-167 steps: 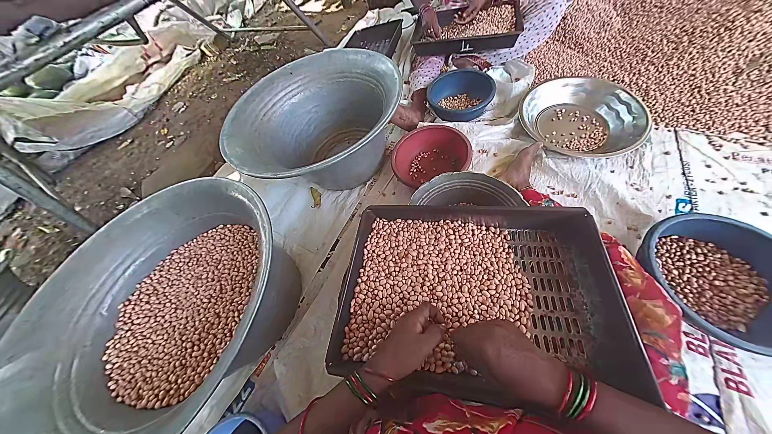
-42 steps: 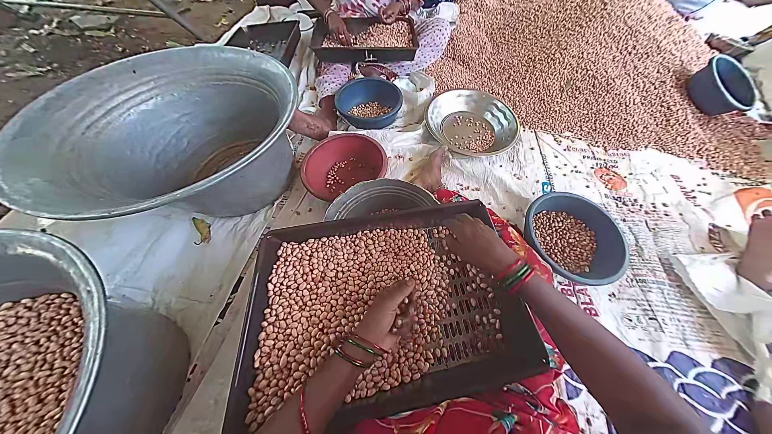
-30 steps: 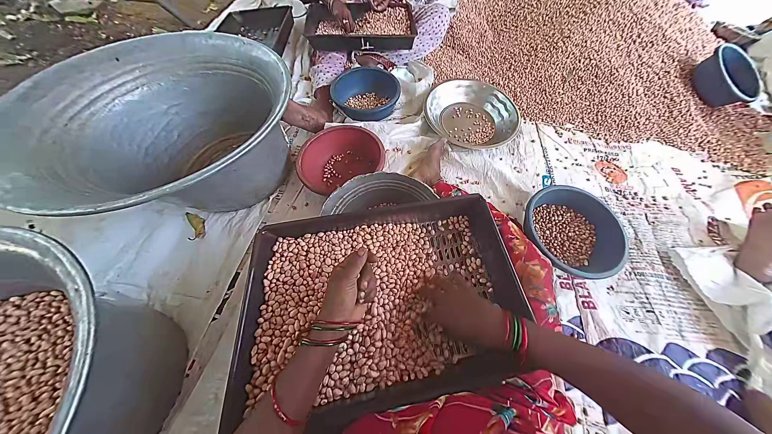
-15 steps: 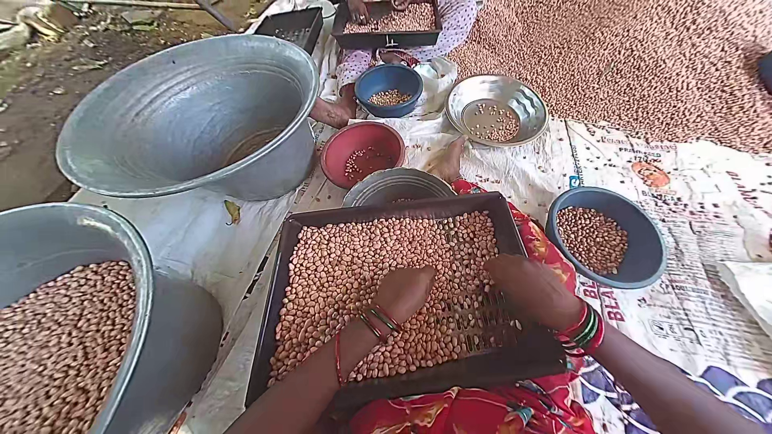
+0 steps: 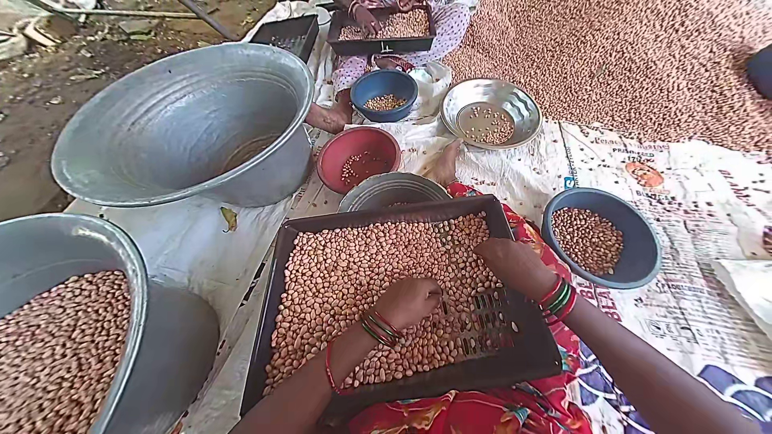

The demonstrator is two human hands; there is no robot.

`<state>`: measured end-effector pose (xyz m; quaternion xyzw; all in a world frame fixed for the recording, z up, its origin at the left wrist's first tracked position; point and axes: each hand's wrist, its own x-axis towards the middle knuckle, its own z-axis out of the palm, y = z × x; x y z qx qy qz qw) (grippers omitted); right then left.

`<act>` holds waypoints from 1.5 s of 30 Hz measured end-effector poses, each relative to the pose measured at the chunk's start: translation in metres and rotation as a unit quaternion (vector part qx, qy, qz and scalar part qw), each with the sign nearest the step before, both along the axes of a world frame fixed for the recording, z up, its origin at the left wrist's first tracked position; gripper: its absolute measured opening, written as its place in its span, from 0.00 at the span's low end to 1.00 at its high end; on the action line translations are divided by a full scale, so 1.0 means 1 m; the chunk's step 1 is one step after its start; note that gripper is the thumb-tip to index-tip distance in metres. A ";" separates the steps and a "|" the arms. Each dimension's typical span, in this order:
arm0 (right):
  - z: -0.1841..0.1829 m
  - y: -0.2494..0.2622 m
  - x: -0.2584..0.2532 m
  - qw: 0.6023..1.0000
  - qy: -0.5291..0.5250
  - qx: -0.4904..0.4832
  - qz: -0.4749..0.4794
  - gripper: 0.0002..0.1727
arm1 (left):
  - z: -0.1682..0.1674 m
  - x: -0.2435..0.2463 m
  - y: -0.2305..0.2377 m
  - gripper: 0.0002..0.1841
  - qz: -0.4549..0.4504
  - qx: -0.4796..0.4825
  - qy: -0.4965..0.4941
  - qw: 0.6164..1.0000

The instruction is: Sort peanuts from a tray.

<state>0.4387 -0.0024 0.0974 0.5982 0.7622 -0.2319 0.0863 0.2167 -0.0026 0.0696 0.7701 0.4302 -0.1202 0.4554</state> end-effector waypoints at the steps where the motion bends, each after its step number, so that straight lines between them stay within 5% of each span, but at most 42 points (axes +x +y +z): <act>1: -0.002 0.003 -0.007 0.999 -0.035 -0.033 0.008 0.20 | 0.005 -0.009 0.003 0.19 0.053 0.017 0.002 0.998; 6: -0.023 0.006 -0.023 0.992 -0.094 -0.081 0.024 0.18 | 0.014 -0.044 0.004 0.18 0.159 0.082 0.043 0.983; 10: -0.021 0.003 -0.031 0.987 -0.114 -0.111 0.008 0.19 | 0.013 -0.044 -0.010 0.20 0.102 0.071 0.057 0.991; 15: -0.033 -0.010 -0.033 0.995 -0.088 -0.045 0.000 0.20 | 0.004 -0.016 -0.018 0.21 -0.010 0.071 0.137 0.988; 20: -0.046 -0.014 -0.025 0.999 -0.036 0.021 -0.022 0.19 | -0.007 -0.002 -0.026 0.20 -0.026 0.121 0.184 0.975; 22: -0.041 -0.015 -0.025 0.999 0.001 0.033 -0.033 0.20 | -0.003 -0.003 -0.022 0.20 0.010 0.091 0.160 0.983; 24: -0.029 -0.018 -0.030 0.992 0.092 0.086 -0.030 0.18 | 0.000 -0.010 -0.017 0.17 0.132 0.021 0.021 0.991; 25: -0.021 -0.021 -0.035 0.982 0.148 0.117 -0.017 0.15 | -0.004 -0.014 -0.019 0.12 0.221 -0.028 -0.095 0.970; 27: -0.005 -0.030 -0.049 0.954 0.243 0.166 0.056 0.12 | -0.013 -0.013 -0.026 0.15 0.371 -0.210 -0.326 0.844; 29: 0.009 -0.036 -0.057 0.941 0.277 0.148 0.123 0.11 | -0.015 -0.012 -0.031 0.24 0.401 -0.352 -0.398 0.747; 30: 0.013 -0.037 -0.056 0.946 0.266 0.131 0.133 0.11 | -0.017 -0.011 -0.034 0.25 0.395 -0.363 -0.390 0.748; 32: 0.014 -0.036 -0.046 0.965 0.223 0.088 0.104 0.11 | -0.019 -0.006 -0.040 0.22 0.331 -0.272 -0.305 0.850; 34: 0.008 -0.034 -0.030 0.982 0.179 0.045 0.051 0.13 | -0.019 -0.002 -0.044 0.18 0.140 -0.112 -0.156 0.971; 35: 0.005 -0.032 -0.022 0.986 0.162 0.034 0.029 0.14 | -0.015 0.004 -0.045 0.20 0.042 -0.064 -0.082 0.994; 38: 0.005 -0.033 0.001 0.986 0.148 0.078 -0.027 0.14 | -0.012 0.021 -0.056 0.20 -0.121 0.029 0.053 0.991; 45: 0.011 -0.008 0.027 0.965 0.151 0.198 -0.077 0.13 | -0.019 0.027 -0.068 0.15 -0.107 0.122 0.049 0.985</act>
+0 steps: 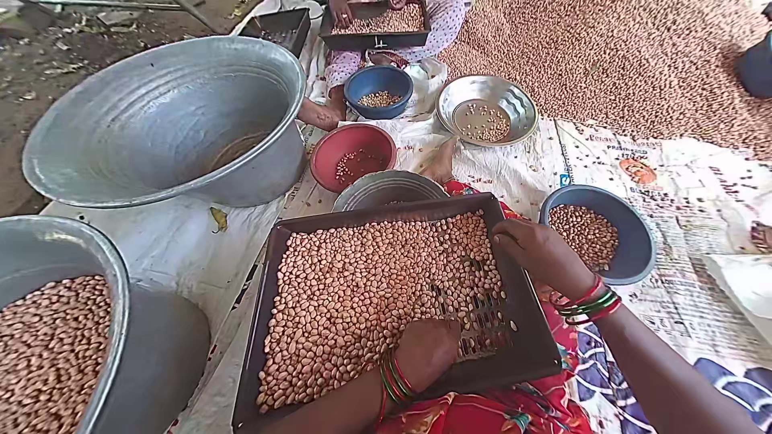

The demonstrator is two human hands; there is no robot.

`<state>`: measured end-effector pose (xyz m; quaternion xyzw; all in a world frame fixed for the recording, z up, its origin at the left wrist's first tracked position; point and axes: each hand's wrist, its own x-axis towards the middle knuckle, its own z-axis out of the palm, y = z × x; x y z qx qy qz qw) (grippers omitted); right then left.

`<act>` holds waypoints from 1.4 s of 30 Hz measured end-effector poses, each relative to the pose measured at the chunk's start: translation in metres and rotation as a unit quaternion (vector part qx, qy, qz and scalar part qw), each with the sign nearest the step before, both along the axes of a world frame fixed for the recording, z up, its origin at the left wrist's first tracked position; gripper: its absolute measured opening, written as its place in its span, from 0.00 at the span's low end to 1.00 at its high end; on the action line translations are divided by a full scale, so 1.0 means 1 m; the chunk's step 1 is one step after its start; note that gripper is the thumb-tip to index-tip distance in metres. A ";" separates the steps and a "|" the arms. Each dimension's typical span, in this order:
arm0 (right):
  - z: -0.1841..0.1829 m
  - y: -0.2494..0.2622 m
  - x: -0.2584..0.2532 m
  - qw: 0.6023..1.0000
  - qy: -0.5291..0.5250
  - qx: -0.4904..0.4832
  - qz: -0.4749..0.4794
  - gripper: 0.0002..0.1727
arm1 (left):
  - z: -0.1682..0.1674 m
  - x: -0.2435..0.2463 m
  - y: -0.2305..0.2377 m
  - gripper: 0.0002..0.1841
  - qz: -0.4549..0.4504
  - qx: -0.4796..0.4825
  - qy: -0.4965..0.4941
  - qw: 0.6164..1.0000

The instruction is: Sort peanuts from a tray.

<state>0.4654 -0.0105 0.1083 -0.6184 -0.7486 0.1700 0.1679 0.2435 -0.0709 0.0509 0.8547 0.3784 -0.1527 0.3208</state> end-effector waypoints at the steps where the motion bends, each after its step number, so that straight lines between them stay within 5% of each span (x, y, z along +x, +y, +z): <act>1: -0.002 0.009 -0.004 1.000 -0.002 -0.005 -0.001 0.13 | -0.002 0.000 0.003 0.16 0.008 -0.005 0.000 1.000; 5: -0.028 0.053 -0.024 0.992 -0.108 -0.053 0.026 0.17 | 0.007 -0.005 0.026 0.20 0.127 -0.112 -0.063 0.984; 8: -0.048 0.049 -0.045 0.970 -0.161 -0.178 0.037 0.25 | 0.013 -0.020 0.034 0.14 0.289 -0.160 -0.194 0.924; 11: -0.043 -0.015 -0.064 0.935 -0.106 -0.324 0.095 0.35 | 0.013 -0.043 0.037 0.06 0.459 -0.233 -0.372 0.772; 15: -0.015 -0.072 -0.049 0.862 -0.139 -0.394 0.287 0.18 | 0.014 -0.065 0.041 0.18 0.577 -0.318 -0.521 0.543; 19: 0.013 -0.022 -0.015 0.932 -0.104 -0.312 0.149 0.21 | 0.004 -0.069 0.045 0.28 0.545 -0.334 -0.614 0.463; 23: -0.010 0.054 -0.022 0.977 -0.058 -0.206 0.022 0.22 | 0.005 -0.066 0.040 0.33 0.539 -0.308 -0.628 0.469; 26: -0.043 0.071 -0.062 0.973 -0.081 -0.216 0.030 0.25 | 0.008 -0.072 0.036 0.34 0.555 -0.286 -0.621 0.474; 31: -0.070 -0.025 -0.118 0.955 -0.042 -0.183 0.229 0.26 | 0.013 -0.087 0.029 0.29 0.599 -0.233 -0.552 0.531; 33: -0.077 -0.051 -0.102 0.938 -0.034 -0.147 0.313 0.19 | 0.014 -0.092 0.030 0.25 0.583 -0.215 -0.546 0.562; 35: -0.066 -0.047 -0.070 0.934 -0.056 -0.185 0.301 0.17 | 0.016 -0.095 0.034 0.20 0.563 -0.196 -0.538 0.596; 39: -0.031 -0.006 -0.029 0.943 -0.138 -0.254 0.167 0.18 | 0.019 -0.096 0.046 0.10 0.498 -0.132 -0.455 0.726; 42: -0.032 -0.026 -0.061 0.947 -0.086 -0.171 0.259 0.16 | 0.022 -0.088 0.055 0.14 0.356 -0.024 -0.262 0.896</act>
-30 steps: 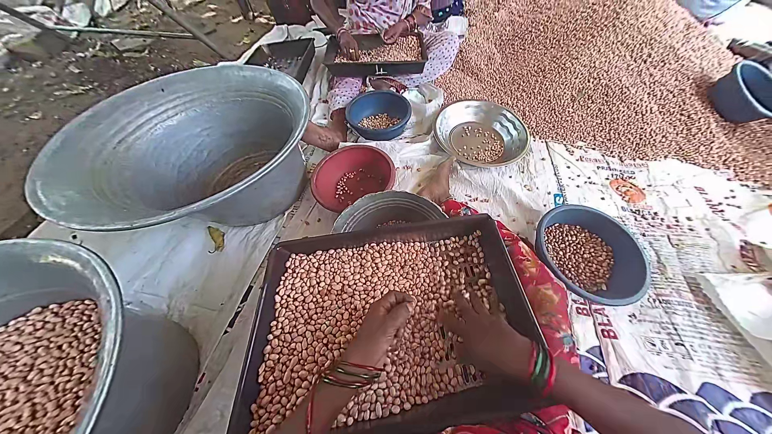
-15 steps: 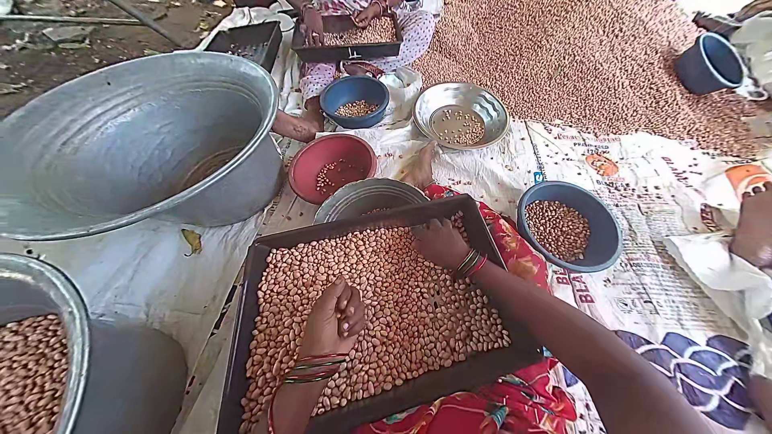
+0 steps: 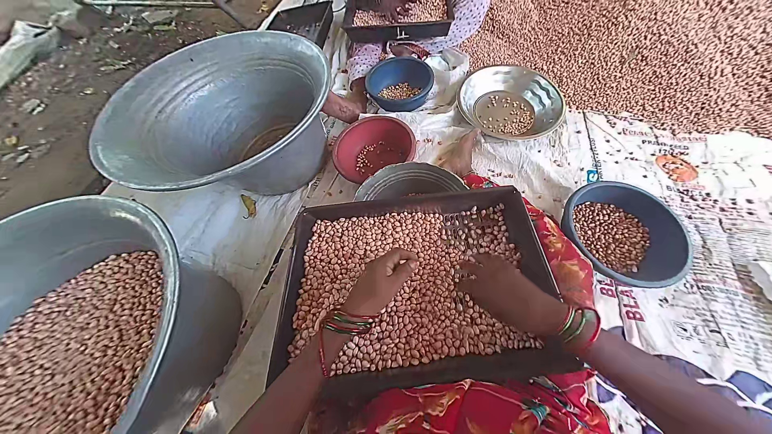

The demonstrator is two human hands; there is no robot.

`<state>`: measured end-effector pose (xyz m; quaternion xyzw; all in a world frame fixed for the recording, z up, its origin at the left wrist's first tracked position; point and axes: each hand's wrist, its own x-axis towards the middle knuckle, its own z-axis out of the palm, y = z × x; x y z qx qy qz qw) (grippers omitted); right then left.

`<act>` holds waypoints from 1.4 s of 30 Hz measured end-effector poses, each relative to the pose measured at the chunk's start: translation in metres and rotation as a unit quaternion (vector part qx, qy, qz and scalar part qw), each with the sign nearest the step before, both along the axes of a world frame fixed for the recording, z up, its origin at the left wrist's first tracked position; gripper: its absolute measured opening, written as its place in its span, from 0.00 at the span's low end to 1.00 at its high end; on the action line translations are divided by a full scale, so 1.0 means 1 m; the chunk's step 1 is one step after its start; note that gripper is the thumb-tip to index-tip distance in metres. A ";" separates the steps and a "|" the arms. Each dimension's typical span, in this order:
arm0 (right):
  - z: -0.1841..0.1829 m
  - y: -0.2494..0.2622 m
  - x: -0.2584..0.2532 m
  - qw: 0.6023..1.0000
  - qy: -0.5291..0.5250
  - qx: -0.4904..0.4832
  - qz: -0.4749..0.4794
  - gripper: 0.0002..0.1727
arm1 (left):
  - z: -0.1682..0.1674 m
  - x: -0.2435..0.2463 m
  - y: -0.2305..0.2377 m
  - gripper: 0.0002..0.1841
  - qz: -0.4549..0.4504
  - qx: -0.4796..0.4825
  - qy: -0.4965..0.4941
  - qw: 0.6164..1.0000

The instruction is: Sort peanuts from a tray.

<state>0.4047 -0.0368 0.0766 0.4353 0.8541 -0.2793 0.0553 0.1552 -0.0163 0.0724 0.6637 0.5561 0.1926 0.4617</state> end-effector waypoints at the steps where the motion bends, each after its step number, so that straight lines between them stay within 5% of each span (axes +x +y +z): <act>1: -0.009 -0.013 -0.015 0.997 0.055 0.027 0.055 0.14 | 0.002 0.005 0.002 0.17 -0.056 0.005 0.076 0.995; 5: -0.038 -0.044 -0.050 0.967 0.148 0.006 0.208 0.07 | 0.006 0.027 0.007 0.20 -0.184 -0.035 0.225 0.956; 8: -0.025 -0.036 -0.019 0.973 0.010 -0.062 0.221 0.10 | 0.005 0.031 0.009 0.20 -0.183 -0.040 0.233 0.954; 11: 0.011 -0.015 0.020 0.979 -0.171 -0.093 0.066 0.10 | 0.006 0.038 0.016 0.20 -0.192 -0.062 0.237 0.950; 13: 0.019 -0.008 0.045 0.990 -0.114 0.055 -0.063 0.10 | 0.002 0.051 0.021 0.21 -0.207 -0.064 0.242 0.946; 16: 0.012 0.002 0.067 0.947 0.033 0.295 -0.126 0.09 | -0.004 0.077 0.034 0.24 -0.219 -0.049 0.278 0.934; 20: 0.024 0.009 0.070 0.938 0.085 0.292 -0.163 0.13 | -0.012 0.098 0.050 0.24 -0.259 -0.064 0.280 0.922; 24: 0.021 0.009 0.070 0.953 0.108 0.233 -0.161 0.14 | 0.007 0.085 0.038 0.20 -0.375 -0.137 0.090 0.912; 28: 0.014 0.034 0.049 0.972 0.102 0.143 -0.154 0.16 | 0.014 0.052 0.031 0.15 -0.139 -0.139 -0.040 0.980; 31: -0.005 0.074 0.022 0.974 0.081 0.122 -0.173 0.15 | 0.010 0.030 0.032 0.11 0.002 -0.126 -0.111 0.986; 34: -0.021 0.096 -0.022 0.984 0.058 0.019 -0.167 0.20 | 0.005 0.013 0.023 0.10 0.047 -0.105 -0.115 0.987; 38: -0.041 0.035 -0.079 0.988 0.156 0.005 -0.017 0.20 | -0.003 -0.006 0.010 0.09 0.087 -0.068 -0.118 0.987; 42: -0.053 0.011 -0.042 0.984 0.120 0.053 0.116 0.15 | -0.003 -0.010 -0.003 0.11 0.027 -0.067 -0.052 0.996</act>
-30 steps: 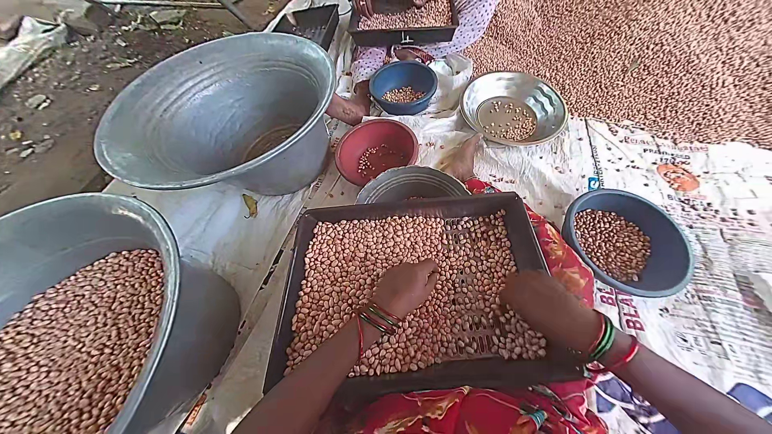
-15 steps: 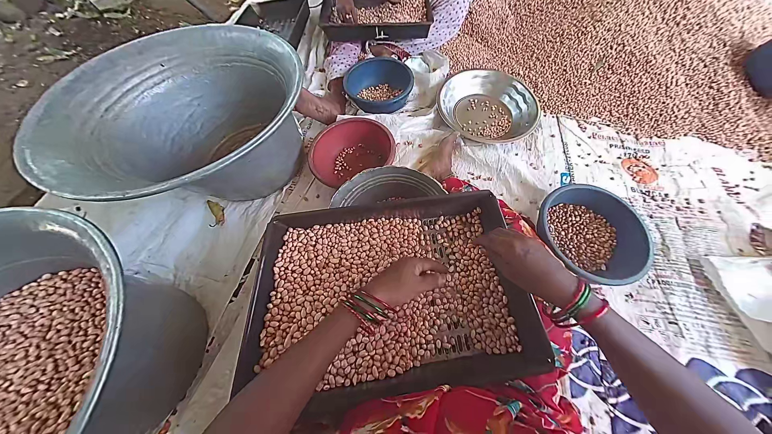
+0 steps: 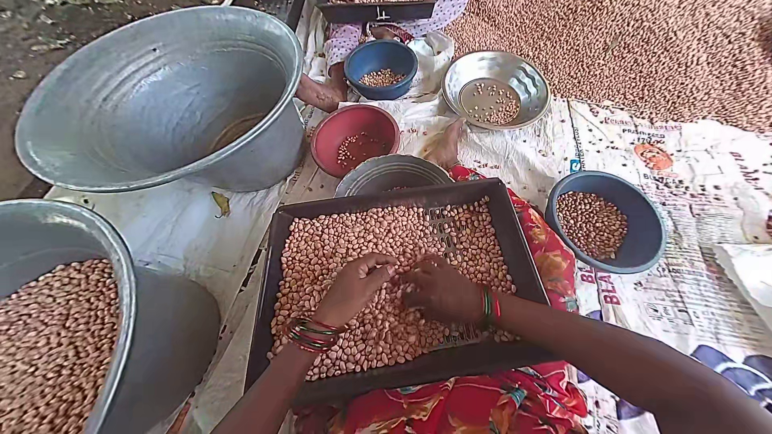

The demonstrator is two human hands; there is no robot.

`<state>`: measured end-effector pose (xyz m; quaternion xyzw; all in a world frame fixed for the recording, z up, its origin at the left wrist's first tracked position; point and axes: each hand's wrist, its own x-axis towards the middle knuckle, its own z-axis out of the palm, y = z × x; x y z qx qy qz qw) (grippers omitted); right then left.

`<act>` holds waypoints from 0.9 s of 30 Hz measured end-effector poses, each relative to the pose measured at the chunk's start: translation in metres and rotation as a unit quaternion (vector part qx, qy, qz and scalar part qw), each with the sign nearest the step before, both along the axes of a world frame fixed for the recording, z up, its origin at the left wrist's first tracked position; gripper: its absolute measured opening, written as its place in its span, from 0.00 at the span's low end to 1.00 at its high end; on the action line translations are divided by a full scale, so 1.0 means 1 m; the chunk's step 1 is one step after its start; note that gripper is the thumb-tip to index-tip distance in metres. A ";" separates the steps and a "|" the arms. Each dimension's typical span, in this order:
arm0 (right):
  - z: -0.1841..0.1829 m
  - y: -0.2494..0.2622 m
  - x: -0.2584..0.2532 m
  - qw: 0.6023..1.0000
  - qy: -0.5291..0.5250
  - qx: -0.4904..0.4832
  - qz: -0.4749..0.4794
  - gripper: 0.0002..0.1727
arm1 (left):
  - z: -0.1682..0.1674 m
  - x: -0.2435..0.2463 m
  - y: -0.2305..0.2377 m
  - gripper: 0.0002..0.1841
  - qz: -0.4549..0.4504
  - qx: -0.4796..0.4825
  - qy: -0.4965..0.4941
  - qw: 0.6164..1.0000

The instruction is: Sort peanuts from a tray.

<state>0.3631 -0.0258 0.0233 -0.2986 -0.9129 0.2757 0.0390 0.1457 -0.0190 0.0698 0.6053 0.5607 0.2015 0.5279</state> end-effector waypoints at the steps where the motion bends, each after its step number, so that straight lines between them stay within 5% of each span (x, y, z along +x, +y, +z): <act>1: 0.008 0.012 0.018 0.998 -0.047 -0.010 -0.028 0.16 | 0.001 0.007 -0.004 0.13 -0.053 -0.004 0.028 0.998; 5: 0.038 0.047 0.077 0.965 -0.128 0.016 -0.229 0.16 | -0.004 0.060 -0.015 0.19 -0.301 -0.010 0.103 0.948; 9: 0.054 0.023 0.092 0.963 -0.044 0.096 -0.247 0.12 | -0.014 0.109 -0.023 0.19 -0.440 0.039 0.239 0.865; 17: 0.067 -0.007 0.116 0.959 0.026 0.098 -0.263 0.13 | -0.020 0.121 -0.036 0.16 -0.433 0.124 0.254 0.856; 23: 0.051 -0.038 0.109 0.978 -0.040 0.108 -0.172 0.08 | -0.044 0.115 -0.036 0.16 -0.418 0.234 0.216 0.851; 27: 0.046 -0.049 0.104 0.977 -0.089 0.129 -0.146 0.06 | -0.036 0.115 -0.034 0.16 -0.455 0.195 0.231 0.838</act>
